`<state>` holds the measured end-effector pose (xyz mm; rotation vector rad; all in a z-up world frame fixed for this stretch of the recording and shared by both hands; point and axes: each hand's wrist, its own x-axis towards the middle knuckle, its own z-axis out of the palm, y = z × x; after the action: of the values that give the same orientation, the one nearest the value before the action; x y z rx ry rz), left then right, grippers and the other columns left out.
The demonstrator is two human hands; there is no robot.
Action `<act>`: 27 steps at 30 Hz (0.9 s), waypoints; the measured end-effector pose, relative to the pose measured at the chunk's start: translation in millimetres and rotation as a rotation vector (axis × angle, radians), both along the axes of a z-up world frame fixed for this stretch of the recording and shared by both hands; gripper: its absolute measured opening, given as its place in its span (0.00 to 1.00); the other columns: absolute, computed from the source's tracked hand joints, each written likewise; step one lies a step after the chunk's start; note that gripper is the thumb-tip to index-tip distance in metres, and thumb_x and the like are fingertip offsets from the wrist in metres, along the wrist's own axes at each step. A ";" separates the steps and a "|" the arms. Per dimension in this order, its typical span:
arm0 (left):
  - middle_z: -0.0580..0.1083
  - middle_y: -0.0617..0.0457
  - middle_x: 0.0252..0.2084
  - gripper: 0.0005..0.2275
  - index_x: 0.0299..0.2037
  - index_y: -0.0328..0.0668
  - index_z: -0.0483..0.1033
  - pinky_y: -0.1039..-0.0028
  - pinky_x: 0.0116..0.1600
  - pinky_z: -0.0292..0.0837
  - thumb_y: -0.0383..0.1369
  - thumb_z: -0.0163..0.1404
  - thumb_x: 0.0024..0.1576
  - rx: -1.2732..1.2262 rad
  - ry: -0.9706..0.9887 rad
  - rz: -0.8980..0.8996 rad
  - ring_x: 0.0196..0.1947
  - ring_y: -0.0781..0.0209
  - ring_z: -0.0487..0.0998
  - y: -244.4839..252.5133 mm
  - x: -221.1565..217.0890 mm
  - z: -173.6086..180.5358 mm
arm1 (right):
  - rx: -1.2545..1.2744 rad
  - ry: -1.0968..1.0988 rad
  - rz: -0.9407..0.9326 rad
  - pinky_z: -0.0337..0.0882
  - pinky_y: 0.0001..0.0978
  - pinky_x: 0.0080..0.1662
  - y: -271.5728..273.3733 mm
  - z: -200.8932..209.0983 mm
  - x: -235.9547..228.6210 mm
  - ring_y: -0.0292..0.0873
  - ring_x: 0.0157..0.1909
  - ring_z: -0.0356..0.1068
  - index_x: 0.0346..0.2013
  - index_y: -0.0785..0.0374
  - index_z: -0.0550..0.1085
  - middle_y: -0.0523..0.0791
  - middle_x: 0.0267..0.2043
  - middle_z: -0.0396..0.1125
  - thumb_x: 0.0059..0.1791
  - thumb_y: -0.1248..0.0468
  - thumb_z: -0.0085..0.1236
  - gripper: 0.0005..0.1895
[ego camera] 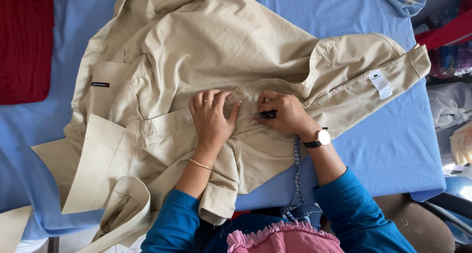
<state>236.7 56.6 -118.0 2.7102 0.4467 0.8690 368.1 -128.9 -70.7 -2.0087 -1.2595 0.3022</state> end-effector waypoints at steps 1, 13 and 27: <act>0.72 0.58 0.45 0.17 0.47 0.54 0.77 0.55 0.60 0.57 0.49 0.61 0.53 -0.001 -0.002 -0.001 0.52 0.51 0.70 1.3 1.2 1.7 | -0.001 -0.002 -0.001 0.74 0.44 0.38 0.4 0.3 -0.4 0.53 0.33 0.74 0.26 0.53 0.78 0.36 0.35 0.71 0.38 0.56 0.74 0.11; 0.77 0.50 0.28 0.15 0.39 0.58 0.73 0.55 0.40 0.77 0.55 0.45 0.64 -0.694 0.275 -0.072 0.34 0.38 0.81 10.0 1.2 19.0 | 0.242 0.175 -0.102 0.73 0.32 0.41 12.6 2.7 -6.9 0.46 0.34 0.75 0.35 0.55 0.82 0.42 0.29 0.72 0.43 0.66 0.70 0.07; 0.74 0.60 0.19 0.14 0.61 0.62 0.73 0.82 0.28 0.64 0.37 0.51 0.65 -1.155 0.008 -0.135 0.19 0.72 0.67 8.4 4.9 1.3 | 0.372 0.101 -0.073 0.72 0.29 0.37 33.2 -1.0 -24.5 0.42 0.27 0.70 0.33 0.58 0.84 0.43 0.32 0.69 0.44 0.70 0.71 0.06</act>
<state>241.6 65.0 -116.7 1.6438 0.5314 0.3521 343.6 -95.8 -71.7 -1.6943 -1.0864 0.1208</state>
